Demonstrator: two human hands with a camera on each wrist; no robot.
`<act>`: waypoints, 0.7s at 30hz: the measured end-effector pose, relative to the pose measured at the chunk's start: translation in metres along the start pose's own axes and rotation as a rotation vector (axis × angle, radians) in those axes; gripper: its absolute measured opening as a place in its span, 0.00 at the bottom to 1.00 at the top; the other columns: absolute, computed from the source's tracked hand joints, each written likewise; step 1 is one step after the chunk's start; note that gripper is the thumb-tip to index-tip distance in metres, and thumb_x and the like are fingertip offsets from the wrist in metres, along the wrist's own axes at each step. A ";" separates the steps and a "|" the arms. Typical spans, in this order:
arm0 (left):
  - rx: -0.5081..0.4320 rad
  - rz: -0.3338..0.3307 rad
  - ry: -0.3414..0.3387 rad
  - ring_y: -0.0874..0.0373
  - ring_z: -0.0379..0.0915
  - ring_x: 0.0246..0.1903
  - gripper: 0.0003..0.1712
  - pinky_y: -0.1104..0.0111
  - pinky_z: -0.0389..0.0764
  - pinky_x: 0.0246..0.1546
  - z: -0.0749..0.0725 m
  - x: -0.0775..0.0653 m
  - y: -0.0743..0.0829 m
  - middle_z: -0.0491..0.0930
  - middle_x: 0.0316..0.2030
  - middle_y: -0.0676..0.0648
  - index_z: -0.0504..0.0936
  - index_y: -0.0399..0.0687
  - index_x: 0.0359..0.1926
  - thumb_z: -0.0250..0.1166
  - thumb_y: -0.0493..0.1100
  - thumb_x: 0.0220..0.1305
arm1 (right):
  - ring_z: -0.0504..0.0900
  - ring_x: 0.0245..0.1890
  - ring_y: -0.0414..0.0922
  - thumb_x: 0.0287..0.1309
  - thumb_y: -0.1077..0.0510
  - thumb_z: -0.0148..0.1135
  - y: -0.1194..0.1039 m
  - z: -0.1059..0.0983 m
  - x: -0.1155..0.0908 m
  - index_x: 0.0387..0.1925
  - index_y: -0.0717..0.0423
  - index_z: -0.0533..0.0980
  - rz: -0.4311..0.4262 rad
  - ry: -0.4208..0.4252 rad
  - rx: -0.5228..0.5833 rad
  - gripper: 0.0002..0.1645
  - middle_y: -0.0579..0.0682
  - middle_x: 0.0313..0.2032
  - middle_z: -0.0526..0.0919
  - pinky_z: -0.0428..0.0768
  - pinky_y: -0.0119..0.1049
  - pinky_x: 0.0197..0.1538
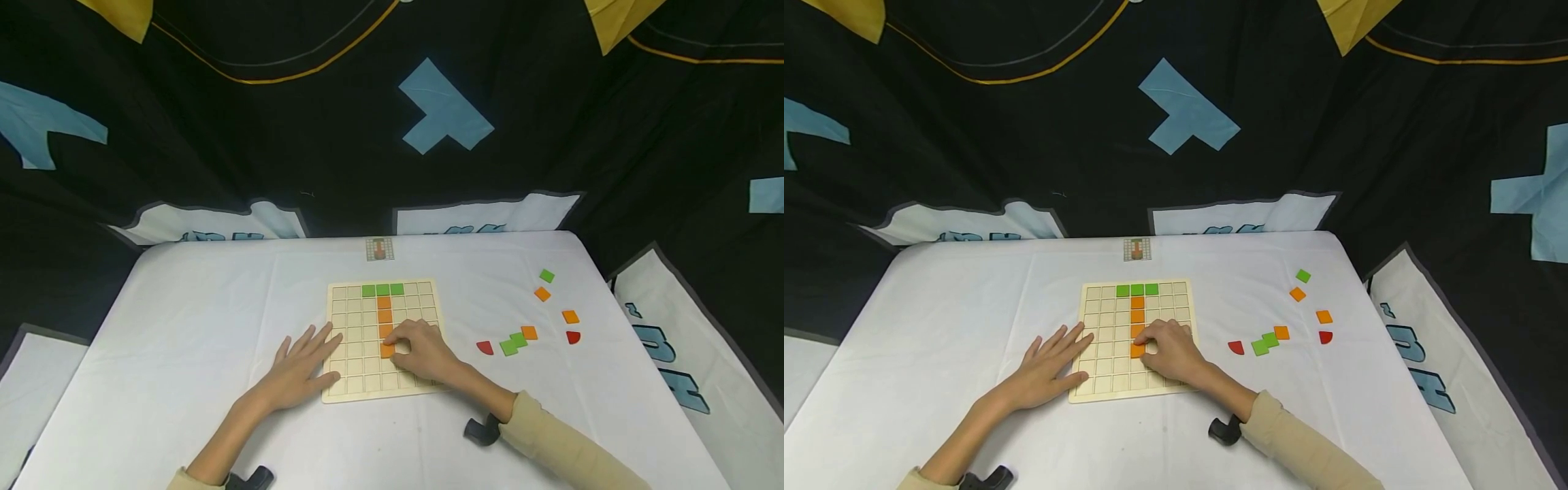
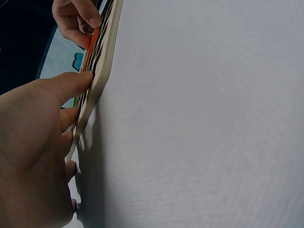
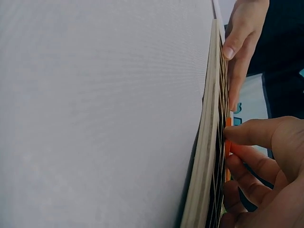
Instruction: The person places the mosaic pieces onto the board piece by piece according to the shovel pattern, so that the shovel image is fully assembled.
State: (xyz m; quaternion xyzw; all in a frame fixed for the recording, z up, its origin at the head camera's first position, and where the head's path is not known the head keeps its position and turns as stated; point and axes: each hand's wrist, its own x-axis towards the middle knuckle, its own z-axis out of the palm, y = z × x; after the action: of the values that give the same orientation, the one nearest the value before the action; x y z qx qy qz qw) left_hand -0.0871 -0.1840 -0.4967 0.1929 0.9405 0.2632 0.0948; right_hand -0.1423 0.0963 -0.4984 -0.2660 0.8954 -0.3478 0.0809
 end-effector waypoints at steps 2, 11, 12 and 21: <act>-0.002 0.000 0.000 0.36 0.39 0.75 0.39 0.33 0.33 0.66 0.000 0.000 0.000 0.50 0.77 0.42 0.62 0.48 0.76 0.58 0.58 0.71 | 0.76 0.50 0.47 0.52 0.62 0.70 0.000 0.000 0.000 0.44 0.50 0.86 -0.001 0.007 -0.012 0.15 0.43 0.45 0.84 0.67 0.48 0.53; -0.012 0.004 0.002 0.36 0.38 0.75 0.38 0.33 0.33 0.66 0.000 0.000 0.000 0.50 0.77 0.42 0.62 0.48 0.76 0.58 0.58 0.71 | 0.76 0.46 0.45 0.51 0.62 0.70 -0.001 0.001 0.003 0.43 0.49 0.86 0.001 0.036 -0.059 0.15 0.42 0.45 0.84 0.66 0.41 0.45; -0.013 0.004 0.002 0.36 0.38 0.75 0.38 0.33 0.33 0.66 0.000 0.000 0.000 0.50 0.77 0.42 0.62 0.48 0.76 0.58 0.58 0.71 | 0.76 0.46 0.45 0.51 0.62 0.70 -0.001 0.001 0.003 0.43 0.49 0.86 0.003 0.039 -0.061 0.15 0.42 0.45 0.84 0.66 0.41 0.45; 0.003 0.001 0.005 0.36 0.38 0.75 0.38 0.33 0.33 0.66 0.001 0.000 0.000 0.50 0.77 0.42 0.62 0.47 0.76 0.59 0.57 0.71 | 0.74 0.43 0.44 0.51 0.61 0.70 -0.003 0.000 0.004 0.43 0.49 0.86 0.005 0.040 -0.075 0.15 0.42 0.45 0.84 0.65 0.39 0.44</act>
State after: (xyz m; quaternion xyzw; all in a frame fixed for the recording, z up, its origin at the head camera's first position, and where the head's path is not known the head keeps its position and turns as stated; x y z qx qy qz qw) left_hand -0.0872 -0.1838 -0.4978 0.1929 0.9411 0.2621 0.0921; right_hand -0.1441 0.0921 -0.4960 -0.2596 0.9099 -0.3191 0.0538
